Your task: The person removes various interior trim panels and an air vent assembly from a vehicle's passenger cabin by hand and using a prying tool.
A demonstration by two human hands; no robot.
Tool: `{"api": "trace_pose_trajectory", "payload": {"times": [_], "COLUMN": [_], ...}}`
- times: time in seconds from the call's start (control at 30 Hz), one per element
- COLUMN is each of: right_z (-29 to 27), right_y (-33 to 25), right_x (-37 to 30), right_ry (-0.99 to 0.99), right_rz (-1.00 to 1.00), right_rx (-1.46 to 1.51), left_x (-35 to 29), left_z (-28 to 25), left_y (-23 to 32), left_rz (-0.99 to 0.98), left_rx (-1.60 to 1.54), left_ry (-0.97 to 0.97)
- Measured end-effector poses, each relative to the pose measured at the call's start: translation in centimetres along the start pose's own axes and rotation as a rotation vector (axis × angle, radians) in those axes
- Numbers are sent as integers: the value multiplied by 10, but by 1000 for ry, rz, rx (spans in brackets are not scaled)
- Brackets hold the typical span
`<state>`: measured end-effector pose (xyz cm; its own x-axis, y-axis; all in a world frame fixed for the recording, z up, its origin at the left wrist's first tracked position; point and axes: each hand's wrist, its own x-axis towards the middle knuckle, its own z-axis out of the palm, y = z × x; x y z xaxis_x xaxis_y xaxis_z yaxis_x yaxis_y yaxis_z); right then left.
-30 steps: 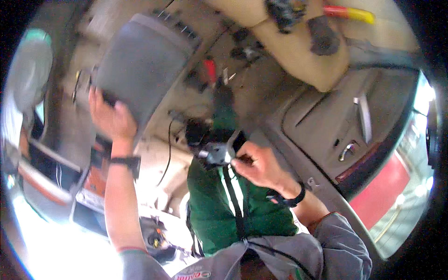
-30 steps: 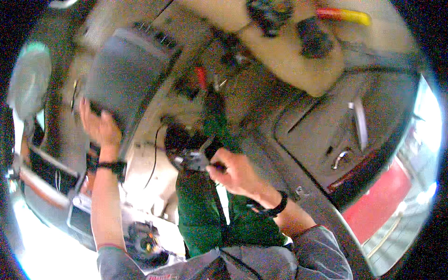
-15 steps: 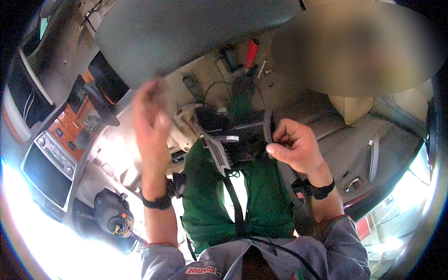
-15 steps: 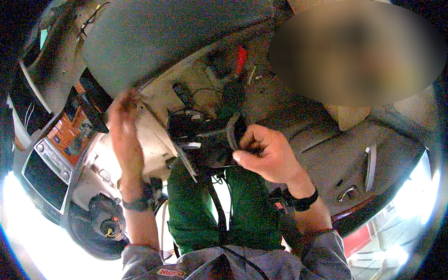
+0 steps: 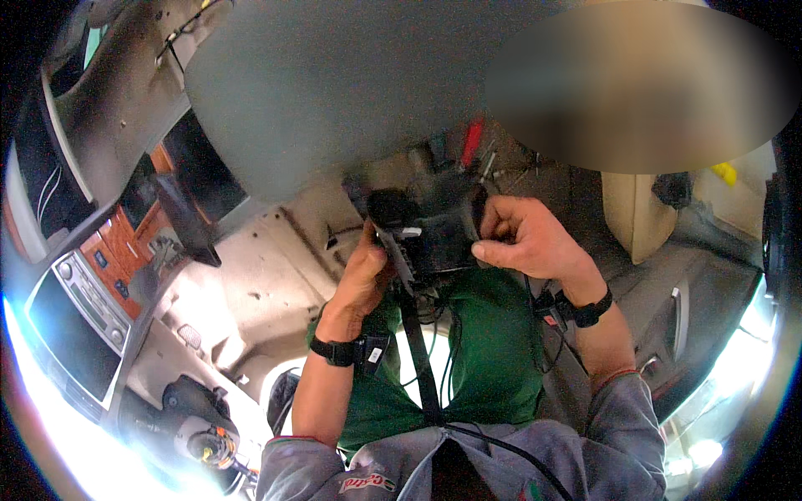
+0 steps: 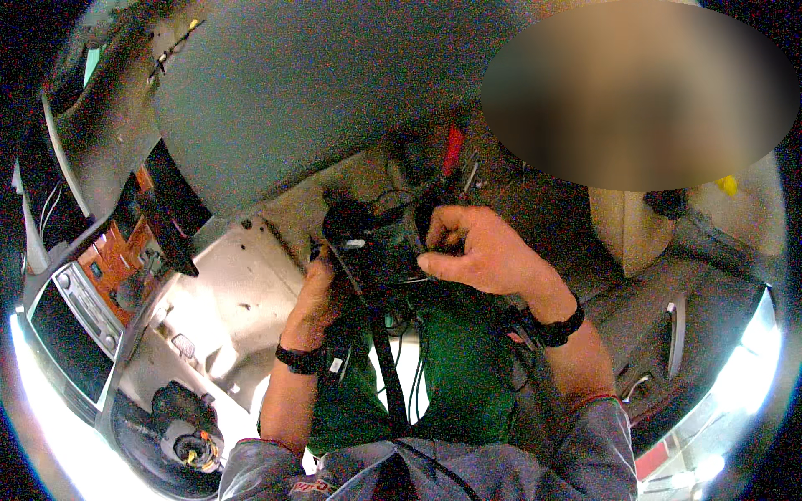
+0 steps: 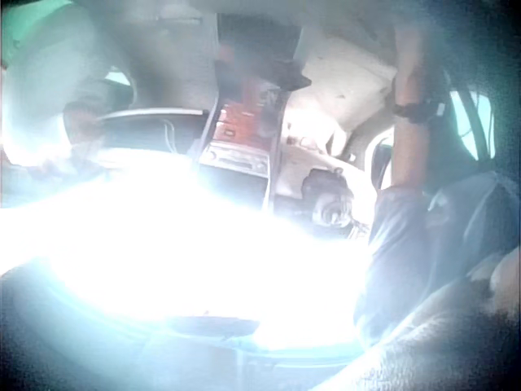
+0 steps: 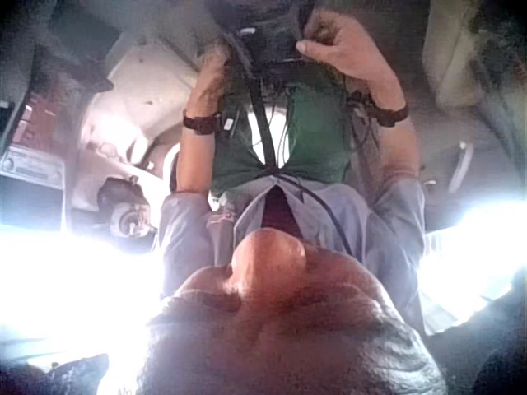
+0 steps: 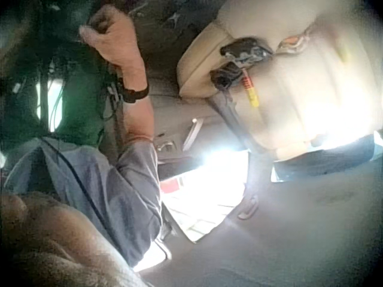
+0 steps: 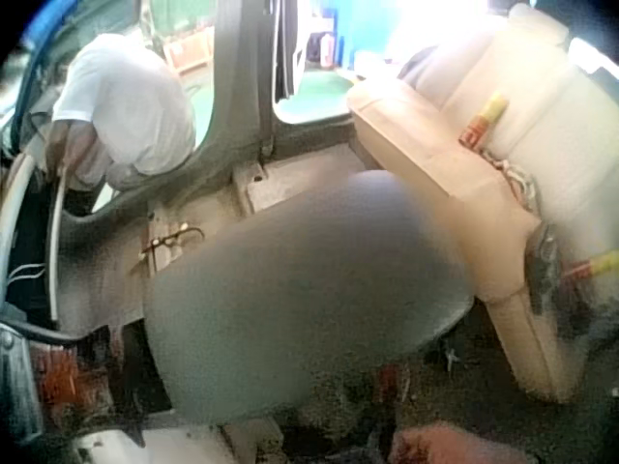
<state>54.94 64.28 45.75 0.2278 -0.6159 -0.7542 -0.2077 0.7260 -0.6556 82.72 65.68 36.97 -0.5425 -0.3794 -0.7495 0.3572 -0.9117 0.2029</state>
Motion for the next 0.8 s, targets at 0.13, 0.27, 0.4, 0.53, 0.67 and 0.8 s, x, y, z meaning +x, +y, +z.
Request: {"api": "trace_pose_trajectory", "payload": {"times": [0.13,0.27,0.4,0.53,0.67,0.8], "right_z": [-22,-39,-63,-69,-76,-69], "right_y": [9,21,43,82,114,145], "right_x": [19,28,19,7,-3,2], "right_ry": [23,131,243,276,391,647], "right_rz": [-82,-186,-194,-247,-299,-218], "right_rx": [-134,-146,-23,190,276,301], "left_x": [35,60,86,108,129,131], "left_z": [-4,3,17,38,35,31], "left_y": [12,19,18,-3,-23,-25], "left_rz": [-48,4,57,11,43,65], "left_rx": [68,89,270,210,312,267], "left_ry": [38,-32,-135,-232,-309,-401]}}
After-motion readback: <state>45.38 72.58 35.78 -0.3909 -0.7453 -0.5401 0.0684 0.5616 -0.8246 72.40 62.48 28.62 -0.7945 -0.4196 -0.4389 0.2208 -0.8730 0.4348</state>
